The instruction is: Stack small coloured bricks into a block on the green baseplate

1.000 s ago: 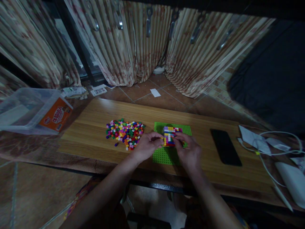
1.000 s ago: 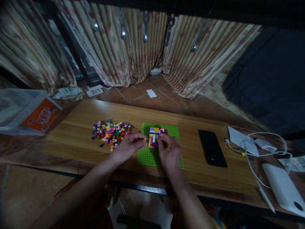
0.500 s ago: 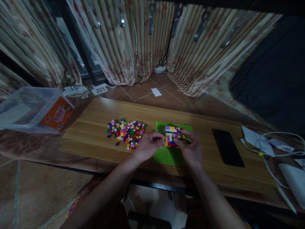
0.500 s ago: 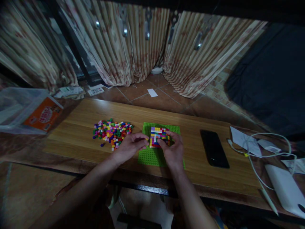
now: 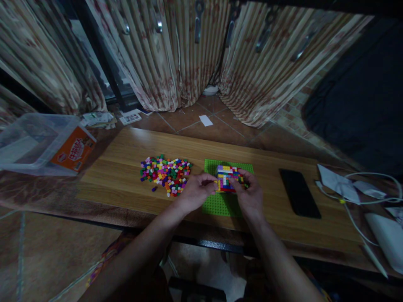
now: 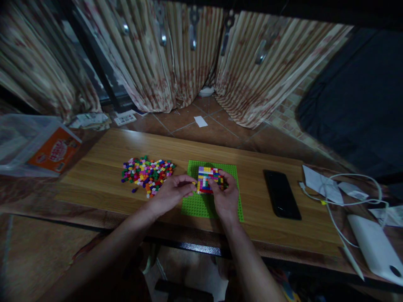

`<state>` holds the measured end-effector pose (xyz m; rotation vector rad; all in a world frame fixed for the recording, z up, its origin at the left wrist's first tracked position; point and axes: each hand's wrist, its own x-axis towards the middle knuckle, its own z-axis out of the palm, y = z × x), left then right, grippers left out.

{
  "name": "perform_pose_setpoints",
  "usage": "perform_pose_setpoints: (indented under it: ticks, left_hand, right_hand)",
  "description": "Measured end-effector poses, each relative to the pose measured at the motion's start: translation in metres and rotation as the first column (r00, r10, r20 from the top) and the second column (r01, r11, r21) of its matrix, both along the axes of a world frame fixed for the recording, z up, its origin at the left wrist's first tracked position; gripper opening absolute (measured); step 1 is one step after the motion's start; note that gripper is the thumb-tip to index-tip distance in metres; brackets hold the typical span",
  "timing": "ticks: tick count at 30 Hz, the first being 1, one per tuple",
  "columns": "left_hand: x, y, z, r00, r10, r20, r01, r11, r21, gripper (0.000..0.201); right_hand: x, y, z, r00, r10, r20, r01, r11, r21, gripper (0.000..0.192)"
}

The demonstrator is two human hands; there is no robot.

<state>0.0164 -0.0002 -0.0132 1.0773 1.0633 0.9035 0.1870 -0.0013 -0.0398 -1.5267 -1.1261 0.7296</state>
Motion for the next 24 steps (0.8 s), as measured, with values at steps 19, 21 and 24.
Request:
perform_pose_setpoints:
  ticks: [19, 21, 24]
  left_hand:
    - [0.005, 0.0, 0.003, 0.999, 0.024, 0.04, -0.025, 1.0, 0.005, 0.015]
    - [0.006, 0.0, 0.005, 0.998, 0.027, 0.051, -0.028, 1.0, 0.01, 0.015]
    - [0.007, -0.001, 0.007, 0.997, 0.009, 0.079, -0.01, 1.0, 0.016, 0.017]
  right_hand:
    - [0.005, -0.009, 0.013, 0.973, -0.021, 0.229, -0.029, 0.977, 0.212, 0.026]
    - [0.003, -0.014, 0.021, 0.961, 0.026, 0.276, -0.104, 0.956, 0.273, 0.02]
    - [-0.001, -0.021, 0.028, 0.925, 0.183, 0.332, -0.276, 0.925, 0.26, 0.017]
